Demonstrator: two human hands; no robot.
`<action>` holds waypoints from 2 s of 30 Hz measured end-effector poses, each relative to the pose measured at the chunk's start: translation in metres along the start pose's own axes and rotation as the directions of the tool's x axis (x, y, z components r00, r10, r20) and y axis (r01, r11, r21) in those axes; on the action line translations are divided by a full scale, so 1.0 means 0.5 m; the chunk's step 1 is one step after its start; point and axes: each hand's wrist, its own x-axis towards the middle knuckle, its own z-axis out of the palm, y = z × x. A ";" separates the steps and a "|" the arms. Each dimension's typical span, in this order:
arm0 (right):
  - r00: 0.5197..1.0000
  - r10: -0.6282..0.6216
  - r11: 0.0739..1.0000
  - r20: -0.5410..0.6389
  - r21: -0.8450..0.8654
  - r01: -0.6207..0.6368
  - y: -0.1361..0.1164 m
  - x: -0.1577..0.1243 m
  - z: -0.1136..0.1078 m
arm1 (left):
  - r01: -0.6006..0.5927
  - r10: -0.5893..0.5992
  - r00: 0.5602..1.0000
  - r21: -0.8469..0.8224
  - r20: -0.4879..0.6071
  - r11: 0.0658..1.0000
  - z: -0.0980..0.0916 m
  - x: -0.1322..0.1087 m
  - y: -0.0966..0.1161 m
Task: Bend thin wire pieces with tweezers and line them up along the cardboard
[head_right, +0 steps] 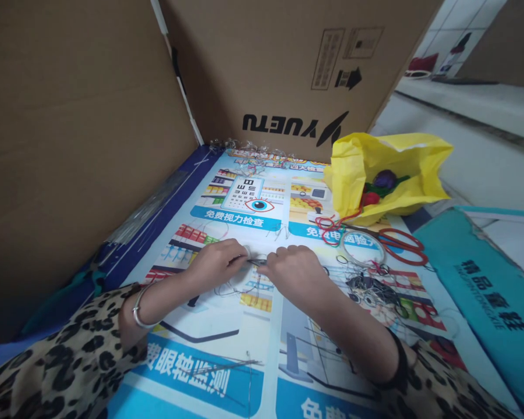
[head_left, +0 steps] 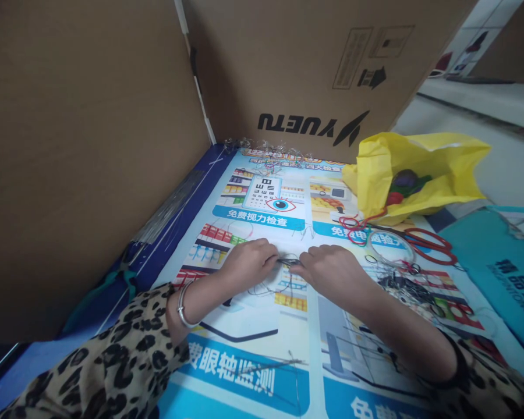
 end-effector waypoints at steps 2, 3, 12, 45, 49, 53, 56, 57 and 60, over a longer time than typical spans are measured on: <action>1.000 -0.006 1.000 0.003 0.005 0.006 0.000 0.000 0.002 | -0.004 0.004 1.000 0.007 0.004 1.000 0.001 0.001 -0.001; 1.000 -0.010 1.000 0.003 0.005 0.010 0.000 0.000 0.004 | -0.002 0.002 1.000 0.008 0.005 1.000 0.001 0.001 -0.001; 0.993 -0.075 0.997 -0.096 -0.039 0.071 0.002 -0.012 0.029 | 0.017 -0.017 1.000 -0.019 0.013 1.000 0.003 0.003 -0.001; 0.989 -0.149 0.988 0.019 -0.024 0.150 0.042 0.013 -0.003 | -0.164 0.163 0.986 0.048 0.027 0.985 -0.008 0.004 -0.005; 0.986 -0.159 0.987 0.045 -0.010 0.160 0.046 0.018 -0.007 | -0.184 0.183 0.983 0.049 0.027 0.982 -0.007 0.005 -0.008; 0.980 -0.198 0.979 0.001 -0.040 0.198 0.048 0.016 -0.006 | -0.177 0.175 0.983 0.046 0.047 0.983 -0.008 0.006 -0.013; 0.972 -0.233 0.971 -0.034 -0.067 0.230 0.048 0.013 -0.005 | -0.173 0.170 0.983 0.051 0.068 0.984 -0.010 0.005 -0.014; 0.970 -0.240 0.969 -0.042 -0.075 0.236 0.047 0.013 -0.005 | -0.170 0.166 0.983 0.055 0.075 0.984 -0.010 0.005 -0.015; 0.966 -0.251 0.965 -0.059 -0.090 0.245 0.046 0.012 -0.004 | -0.161 0.154 0.984 0.072 0.093 0.984 -0.012 0.005 -0.014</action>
